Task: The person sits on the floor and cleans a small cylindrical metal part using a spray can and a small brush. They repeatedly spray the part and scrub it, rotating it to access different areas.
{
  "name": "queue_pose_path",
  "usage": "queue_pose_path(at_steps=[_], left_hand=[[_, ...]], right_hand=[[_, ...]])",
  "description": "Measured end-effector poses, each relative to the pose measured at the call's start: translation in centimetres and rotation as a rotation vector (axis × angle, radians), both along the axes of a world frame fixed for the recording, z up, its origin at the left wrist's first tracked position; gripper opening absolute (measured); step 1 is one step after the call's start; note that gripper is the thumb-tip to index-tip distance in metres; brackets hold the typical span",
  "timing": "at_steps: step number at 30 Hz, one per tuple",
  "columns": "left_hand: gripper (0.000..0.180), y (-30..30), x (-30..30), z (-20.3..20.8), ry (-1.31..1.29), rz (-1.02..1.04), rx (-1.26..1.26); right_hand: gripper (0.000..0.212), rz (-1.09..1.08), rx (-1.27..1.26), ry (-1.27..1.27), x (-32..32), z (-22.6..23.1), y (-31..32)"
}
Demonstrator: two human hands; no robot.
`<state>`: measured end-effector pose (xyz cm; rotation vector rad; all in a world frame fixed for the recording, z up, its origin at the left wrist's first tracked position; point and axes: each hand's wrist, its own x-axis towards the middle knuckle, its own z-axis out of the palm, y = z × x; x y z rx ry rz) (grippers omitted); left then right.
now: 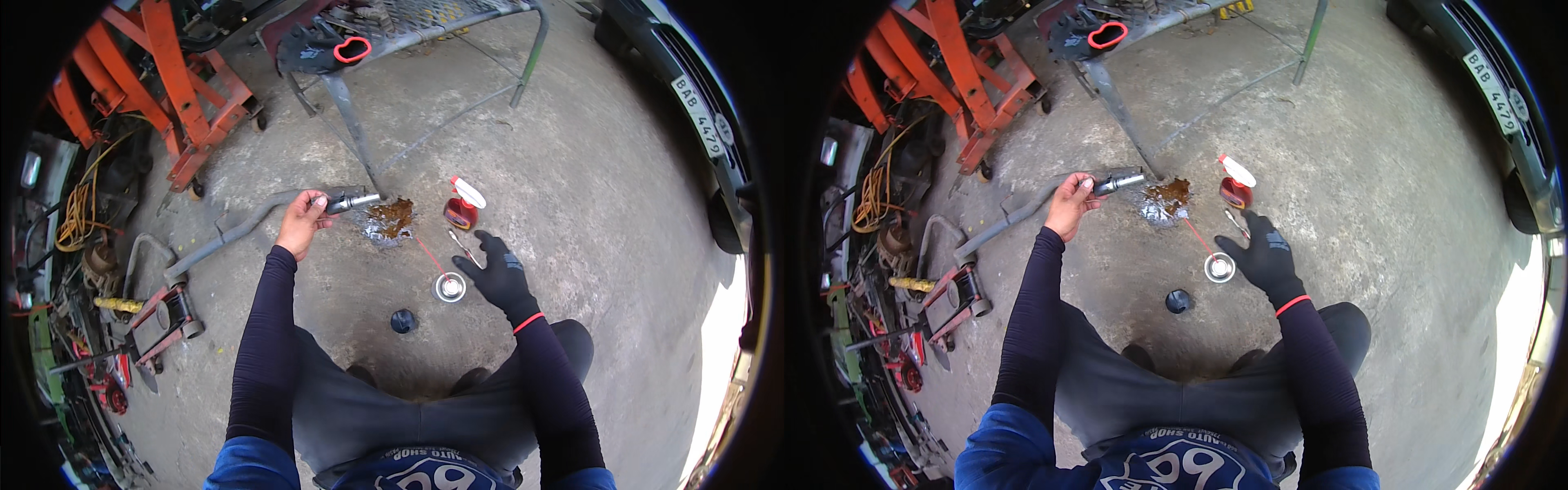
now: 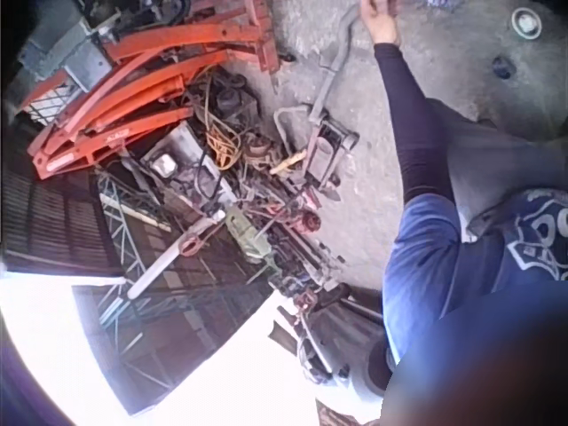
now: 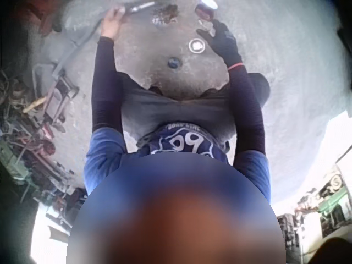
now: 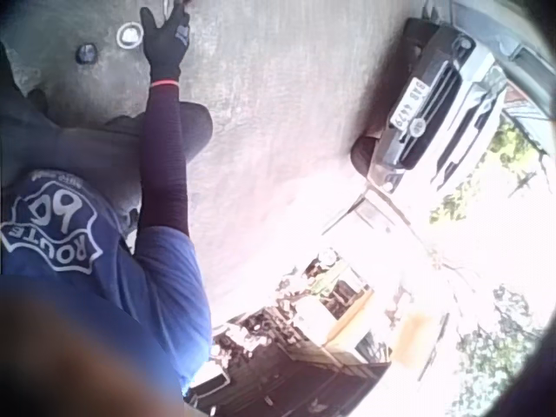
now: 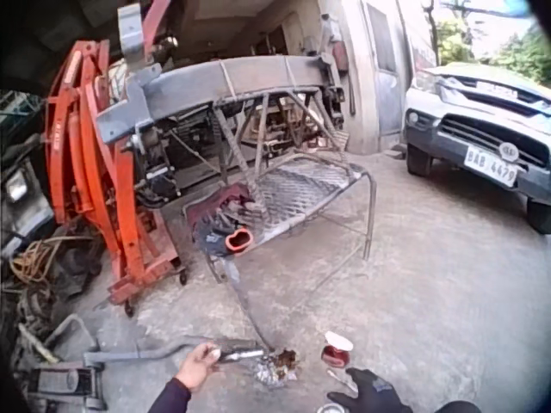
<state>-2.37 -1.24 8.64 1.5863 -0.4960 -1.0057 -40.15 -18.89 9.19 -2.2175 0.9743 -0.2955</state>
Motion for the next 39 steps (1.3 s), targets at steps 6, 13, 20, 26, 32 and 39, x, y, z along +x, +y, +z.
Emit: queue_pose_path(at_steps=[6,13,20,26,32,39], left_hand=[[0.024,3.3,-1.5,7.3,0.182,0.027,-0.209],[0.026,3.6,-3.7,18.2,0.247,-0.055,-0.301],[0.028,1.9,-4.1,22.7,0.241,-0.125,-0.299],[0.032,-1.1,-2.8,20.9,0.37,-0.226,-0.352],[0.034,-1.6,-1.9,19.8,0.347,-0.236,-0.341],[0.031,-1.3,-1.1,20.5,0.319,-0.256,-0.376]], right_hand=[[0.05,-0.515,0.242,-0.461,0.7,-3.3,-7.7],[0.048,-0.62,0.233,-0.437,2.1,-10.9,-13.0],[0.052,-0.345,0.465,-0.367,1.0,-12.5,-13.6],[0.07,-0.203,0.391,-0.237,-0.6,-11.4,-13.1],[0.068,-0.189,0.298,-0.212,-1.0,-10.7,-13.2],[0.069,-0.17,0.318,-0.158,-0.2,-10.8,-13.1]])
